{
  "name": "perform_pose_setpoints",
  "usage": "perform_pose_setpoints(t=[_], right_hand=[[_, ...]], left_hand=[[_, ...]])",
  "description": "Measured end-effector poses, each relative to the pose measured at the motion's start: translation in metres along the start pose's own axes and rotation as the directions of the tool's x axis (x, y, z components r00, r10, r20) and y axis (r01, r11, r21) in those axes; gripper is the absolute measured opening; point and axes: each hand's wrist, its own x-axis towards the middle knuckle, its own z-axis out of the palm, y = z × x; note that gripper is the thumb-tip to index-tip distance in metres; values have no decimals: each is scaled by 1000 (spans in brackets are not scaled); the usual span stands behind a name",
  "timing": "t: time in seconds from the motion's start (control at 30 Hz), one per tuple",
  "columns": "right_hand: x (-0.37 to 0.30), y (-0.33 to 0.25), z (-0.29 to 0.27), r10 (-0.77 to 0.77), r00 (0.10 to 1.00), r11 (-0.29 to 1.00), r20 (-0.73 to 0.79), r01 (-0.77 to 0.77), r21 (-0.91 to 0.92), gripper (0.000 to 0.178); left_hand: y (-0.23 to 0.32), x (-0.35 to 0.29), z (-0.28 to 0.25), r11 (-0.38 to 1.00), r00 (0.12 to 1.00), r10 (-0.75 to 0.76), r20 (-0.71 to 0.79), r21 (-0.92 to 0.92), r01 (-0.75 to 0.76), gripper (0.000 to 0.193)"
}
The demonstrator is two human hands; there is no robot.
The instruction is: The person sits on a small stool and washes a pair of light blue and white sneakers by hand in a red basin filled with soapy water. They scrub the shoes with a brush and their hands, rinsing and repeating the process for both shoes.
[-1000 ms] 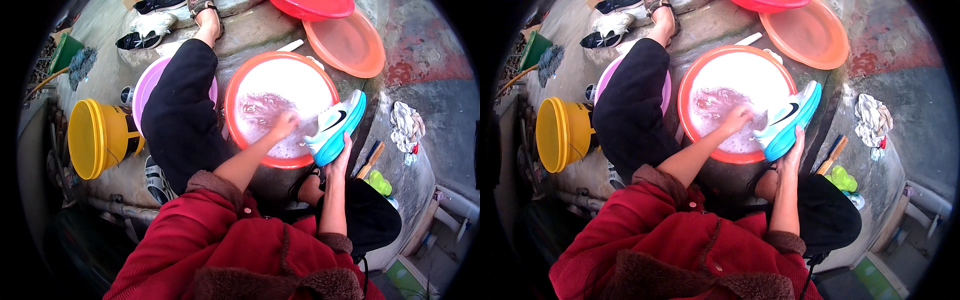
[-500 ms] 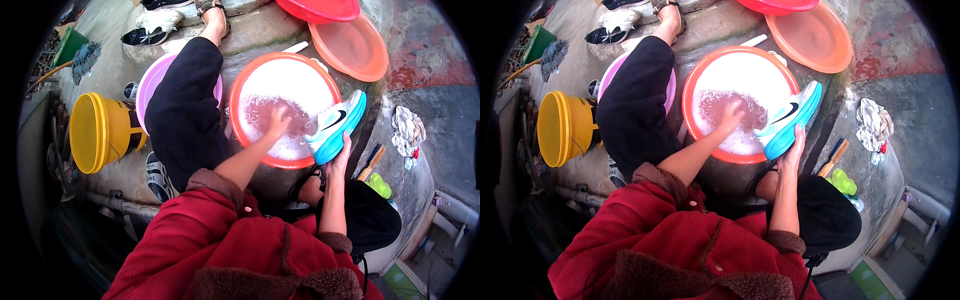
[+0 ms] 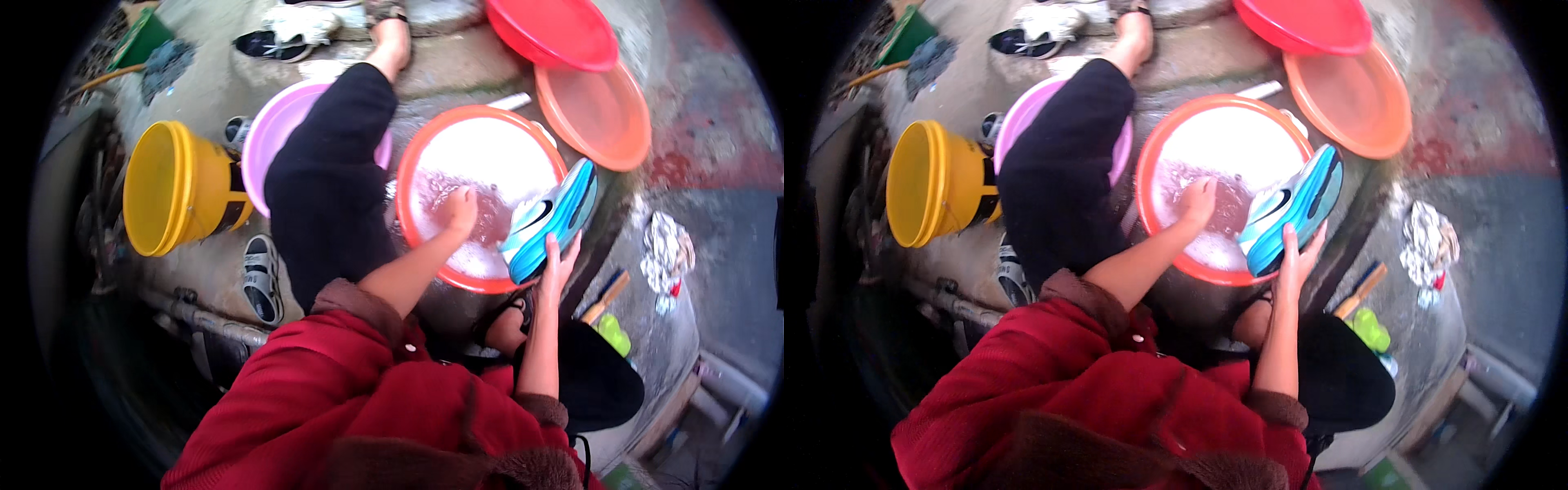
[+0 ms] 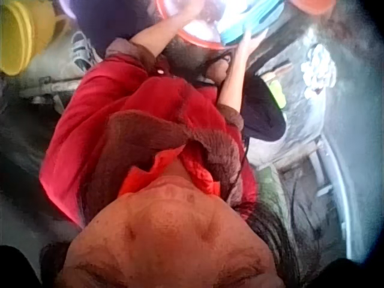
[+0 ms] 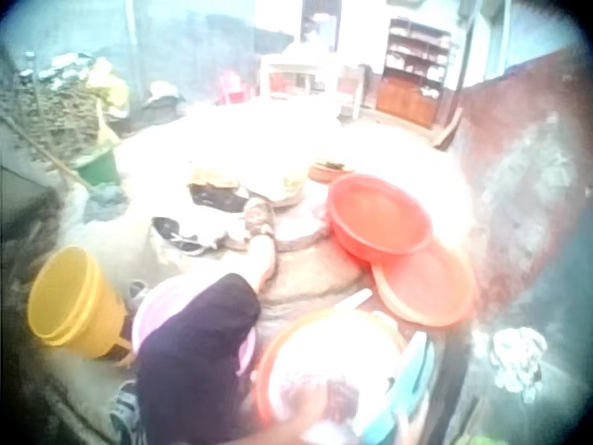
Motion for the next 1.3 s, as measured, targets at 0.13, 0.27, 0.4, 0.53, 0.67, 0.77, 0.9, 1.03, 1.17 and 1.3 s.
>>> perform_pose_setpoints(t=[0.13,0.27,0.4,0.53,0.67,0.77,0.9,1.03,1.17,1.3], right_hand=[[-4,11,29,-150,962,834,226,246,-493,106],[-14,18,51,-11,873,565,488,408,-717,106],[-11,59,47,-216,748,321,627,661,-678,105],[-15,54,48,-127,863,278,489,504,-817,103],[-2,84,48,82,905,217,418,394,-893,99],[12,89,55,334,843,225,421,362,-904,89],[29,128,56,647,658,343,386,201,-917,73],[61,163,58,423,714,444,557,372,-815,56],[104,96,82,646,472,474,600,369,-800,45],[96,137,72,628,575,263,525,478,-838,50]], left_hand=[[43,-5,-9,862,663,396,-635,7,-507,47],[44,0,-25,687,695,704,147,108,-718,64],[5,-17,-34,466,633,631,448,434,-771,105],[-11,-15,-29,447,754,573,322,648,-617,99],[-38,-4,1,409,698,699,153,716,-566,66],[-42,0,-1,405,793,571,213,767,-497,59],[-119,41,31,501,847,458,269,710,-496,55],[-37,63,37,502,881,-178,437,811,-301,47],[-55,81,20,228,698,-53,714,689,-688,50],[-44,124,22,351,658,-469,589,808,-473,64]])
